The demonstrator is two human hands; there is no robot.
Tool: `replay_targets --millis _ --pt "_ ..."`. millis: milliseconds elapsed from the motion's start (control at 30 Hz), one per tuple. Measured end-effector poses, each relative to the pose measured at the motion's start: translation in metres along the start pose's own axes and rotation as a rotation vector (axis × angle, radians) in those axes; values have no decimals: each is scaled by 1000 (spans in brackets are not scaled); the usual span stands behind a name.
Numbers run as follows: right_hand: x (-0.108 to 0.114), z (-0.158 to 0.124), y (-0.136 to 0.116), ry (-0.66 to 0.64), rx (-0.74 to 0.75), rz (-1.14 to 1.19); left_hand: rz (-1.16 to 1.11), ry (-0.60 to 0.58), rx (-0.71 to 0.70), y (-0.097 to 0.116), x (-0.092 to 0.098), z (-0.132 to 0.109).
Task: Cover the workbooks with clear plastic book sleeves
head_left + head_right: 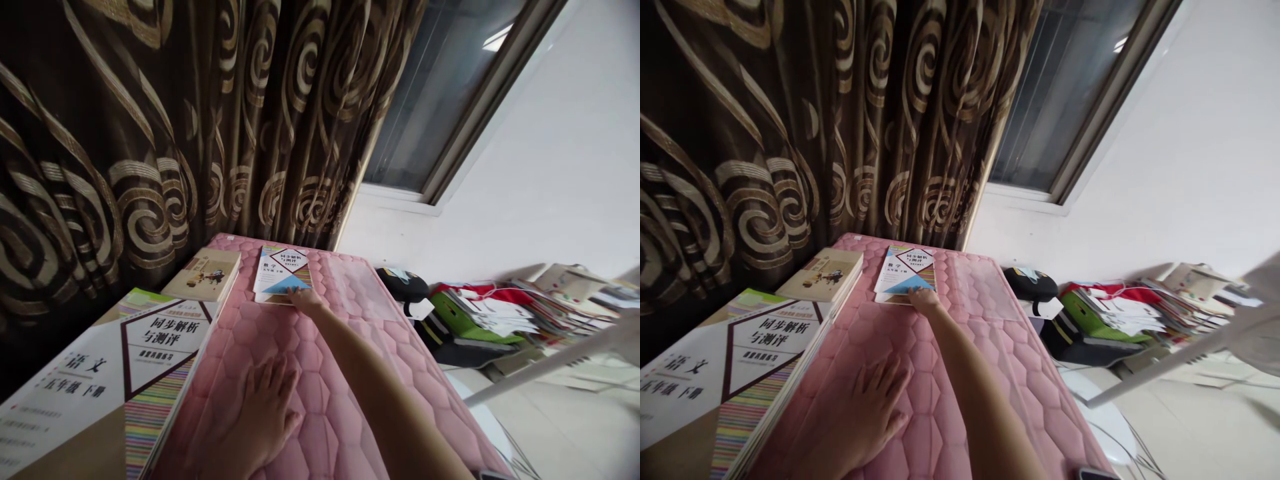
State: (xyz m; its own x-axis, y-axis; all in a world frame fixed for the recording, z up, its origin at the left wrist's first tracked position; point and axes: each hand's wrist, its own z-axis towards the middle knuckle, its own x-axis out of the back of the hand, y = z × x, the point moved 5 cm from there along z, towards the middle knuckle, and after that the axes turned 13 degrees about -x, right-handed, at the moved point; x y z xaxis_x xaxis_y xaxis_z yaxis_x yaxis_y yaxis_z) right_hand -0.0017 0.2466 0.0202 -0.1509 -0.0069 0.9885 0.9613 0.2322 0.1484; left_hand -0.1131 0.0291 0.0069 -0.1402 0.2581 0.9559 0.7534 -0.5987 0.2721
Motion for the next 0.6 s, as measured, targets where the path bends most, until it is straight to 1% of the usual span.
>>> replay_targets --millis 67,133,233,333,367,467,533,600 --pt "8 -2 -2 3 -25 -35 4 -3 -6 -1 0 0" --pt "17 -11 -5 5 -34 -64 -4 -6 -14 -4 -4 1" --pt "31 -44 -10 6 0 -81 -28 4 -18 -10 -13 3" --pt "44 -100 -11 8 37 -78 -25 38 -37 -14 -19 4" --pt "48 -123 -9 16 39 -71 -19 56 -43 -15 -19 4" --pt "57 -196 3 56 45 60 -20 99 -68 -18 -18 2" --pt "52 -243 12 70 15 141 -17 105 -98 -20 -15 0" --pt "39 -283 17 77 6 214 -3 77 -119 -23 -12 -2"
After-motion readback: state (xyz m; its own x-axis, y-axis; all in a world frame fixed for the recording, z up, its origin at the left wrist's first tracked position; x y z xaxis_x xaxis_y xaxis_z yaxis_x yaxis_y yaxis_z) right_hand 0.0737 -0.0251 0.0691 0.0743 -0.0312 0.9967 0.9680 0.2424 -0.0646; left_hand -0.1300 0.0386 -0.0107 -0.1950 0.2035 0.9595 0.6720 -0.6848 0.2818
